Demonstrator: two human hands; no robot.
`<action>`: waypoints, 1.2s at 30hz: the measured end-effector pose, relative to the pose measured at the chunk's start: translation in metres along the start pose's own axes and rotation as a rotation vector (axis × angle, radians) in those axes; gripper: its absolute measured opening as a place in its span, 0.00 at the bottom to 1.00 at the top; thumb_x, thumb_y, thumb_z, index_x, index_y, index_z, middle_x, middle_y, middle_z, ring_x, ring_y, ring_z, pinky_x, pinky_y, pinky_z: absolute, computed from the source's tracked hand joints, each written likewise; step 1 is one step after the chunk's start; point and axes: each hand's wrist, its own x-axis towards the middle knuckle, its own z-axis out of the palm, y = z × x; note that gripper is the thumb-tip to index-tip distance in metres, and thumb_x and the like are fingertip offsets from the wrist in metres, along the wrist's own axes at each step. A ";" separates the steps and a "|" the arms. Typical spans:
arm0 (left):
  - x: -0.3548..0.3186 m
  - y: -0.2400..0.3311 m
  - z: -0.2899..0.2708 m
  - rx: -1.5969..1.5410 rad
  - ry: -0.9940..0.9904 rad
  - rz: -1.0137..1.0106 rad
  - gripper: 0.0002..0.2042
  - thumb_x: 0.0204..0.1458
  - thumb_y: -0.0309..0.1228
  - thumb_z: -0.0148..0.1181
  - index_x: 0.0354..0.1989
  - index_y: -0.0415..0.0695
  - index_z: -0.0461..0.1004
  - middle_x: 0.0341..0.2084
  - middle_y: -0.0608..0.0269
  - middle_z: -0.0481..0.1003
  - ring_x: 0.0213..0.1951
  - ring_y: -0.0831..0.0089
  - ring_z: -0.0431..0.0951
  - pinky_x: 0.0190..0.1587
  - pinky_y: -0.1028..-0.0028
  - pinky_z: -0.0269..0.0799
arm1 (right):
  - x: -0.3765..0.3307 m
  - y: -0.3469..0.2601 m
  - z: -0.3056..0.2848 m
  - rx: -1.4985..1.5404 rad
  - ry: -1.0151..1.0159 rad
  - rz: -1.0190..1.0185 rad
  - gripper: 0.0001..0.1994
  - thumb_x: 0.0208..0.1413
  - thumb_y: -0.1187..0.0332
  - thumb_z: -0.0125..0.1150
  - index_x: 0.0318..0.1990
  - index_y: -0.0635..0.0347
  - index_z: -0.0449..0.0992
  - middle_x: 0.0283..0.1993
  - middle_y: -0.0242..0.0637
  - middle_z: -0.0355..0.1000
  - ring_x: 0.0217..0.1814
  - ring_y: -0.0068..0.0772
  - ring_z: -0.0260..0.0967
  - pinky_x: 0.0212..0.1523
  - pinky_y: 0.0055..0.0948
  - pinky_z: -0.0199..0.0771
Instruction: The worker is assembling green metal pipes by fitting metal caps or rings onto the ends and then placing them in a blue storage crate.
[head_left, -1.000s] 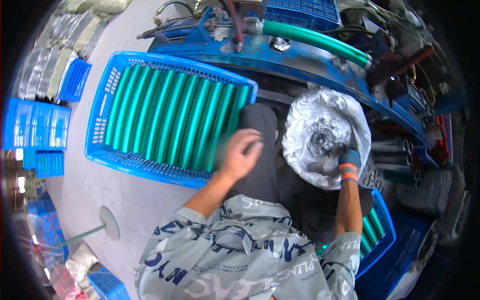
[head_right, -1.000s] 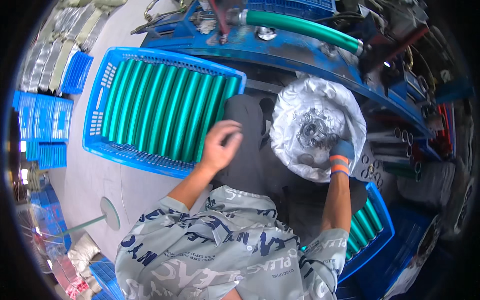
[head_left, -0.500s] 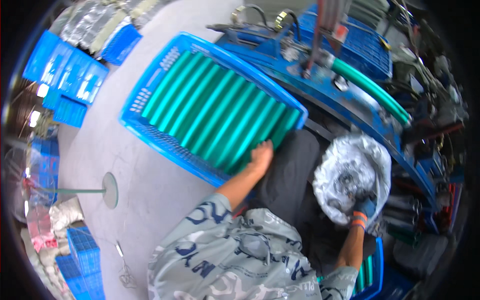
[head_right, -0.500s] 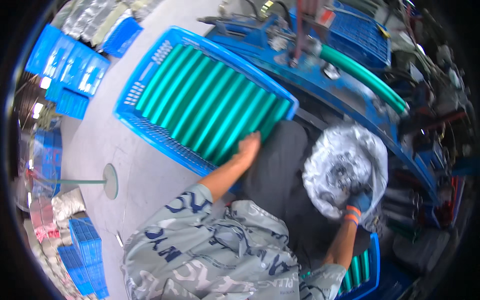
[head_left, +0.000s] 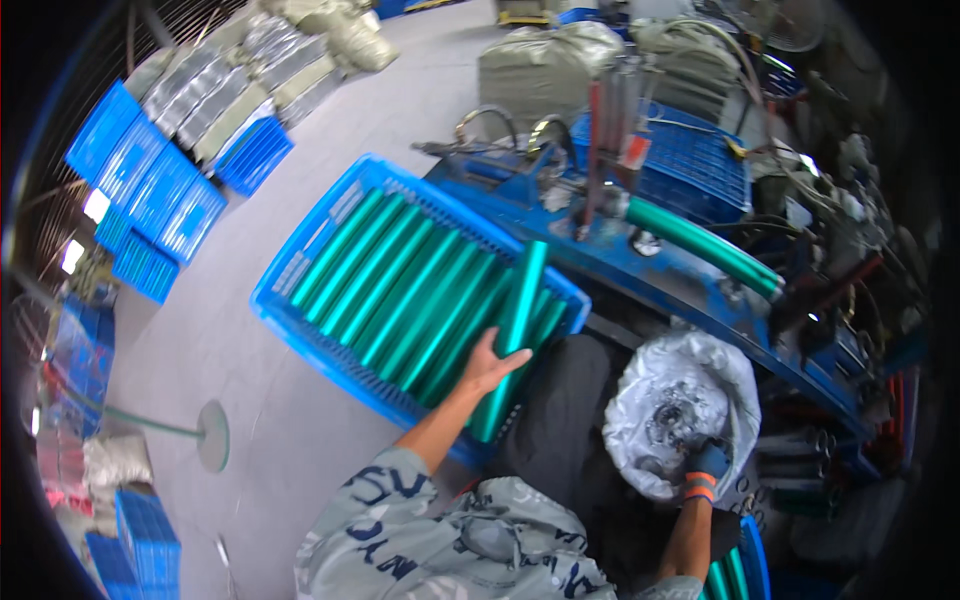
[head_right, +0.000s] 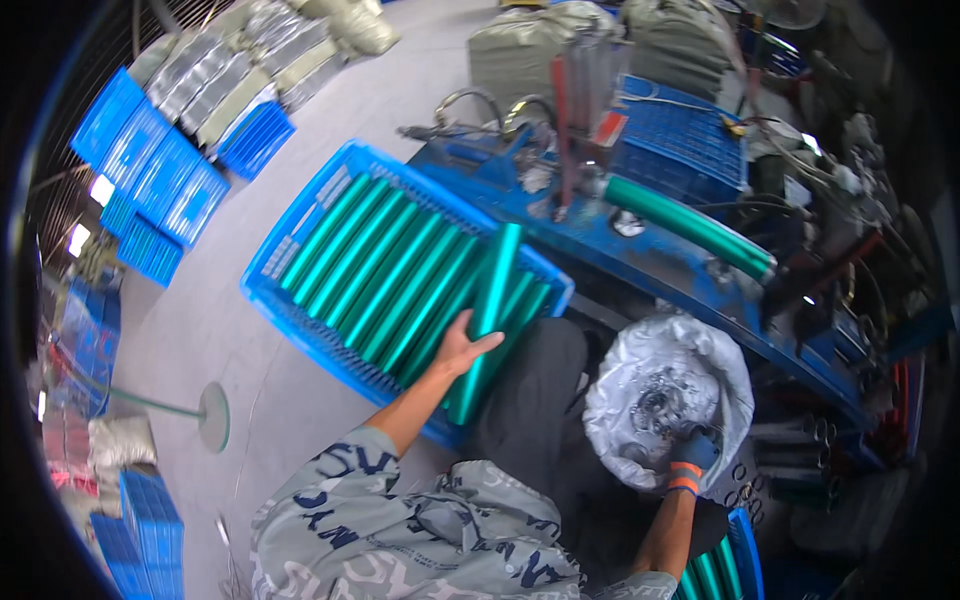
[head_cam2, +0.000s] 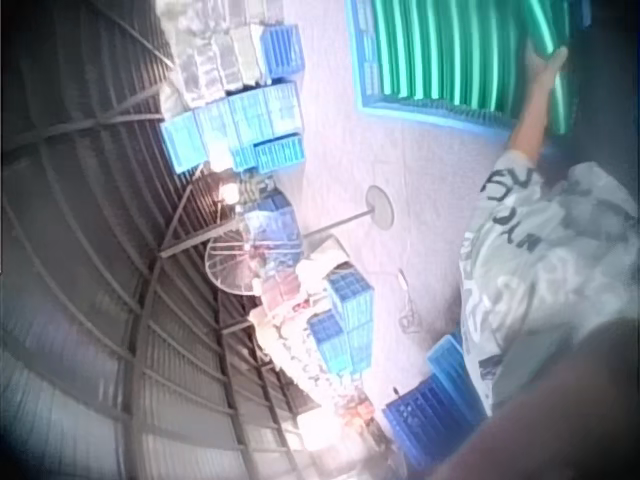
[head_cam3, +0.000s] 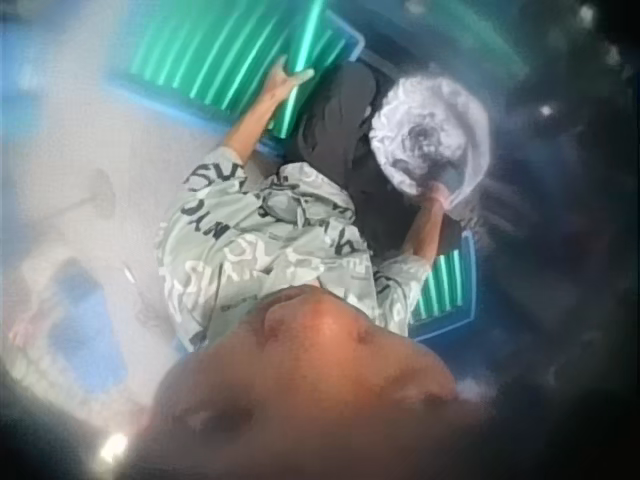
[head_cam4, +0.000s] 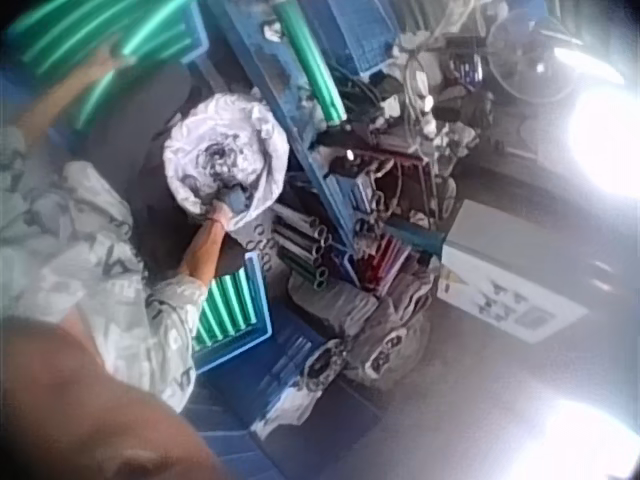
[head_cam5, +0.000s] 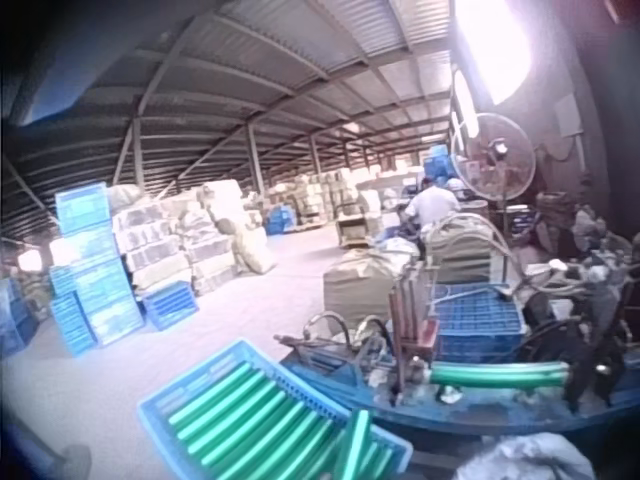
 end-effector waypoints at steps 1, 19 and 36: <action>-0.010 0.007 -0.018 0.062 0.075 0.035 0.62 0.44 0.52 0.90 0.78 0.22 0.60 0.71 0.32 0.73 0.73 0.48 0.73 0.76 0.56 0.69 | 0.016 -0.018 -0.008 0.055 0.109 -0.024 0.21 0.54 0.54 0.77 0.48 0.59 0.89 0.58 0.55 0.82 0.58 0.61 0.80 0.60 0.57 0.79; -0.107 0.271 0.102 0.760 -0.652 0.773 0.32 0.45 0.26 0.76 0.64 0.46 0.79 0.48 0.52 0.85 0.48 0.46 0.86 0.53 0.56 0.83 | -0.123 -0.106 -0.242 2.312 -0.230 -0.111 0.37 0.64 0.57 0.79 0.76 0.62 0.71 0.73 0.43 0.75 0.68 0.47 0.80 0.61 0.57 0.89; -0.118 0.280 0.089 0.911 -0.727 0.884 0.35 0.38 0.25 0.75 0.62 0.49 0.81 0.40 0.57 0.80 0.44 0.51 0.83 0.46 0.55 0.80 | -0.138 -0.101 -0.248 1.945 -0.113 -0.229 0.50 0.52 0.77 0.85 0.82 0.71 0.63 0.80 0.48 0.69 0.80 0.42 0.70 0.80 0.44 0.68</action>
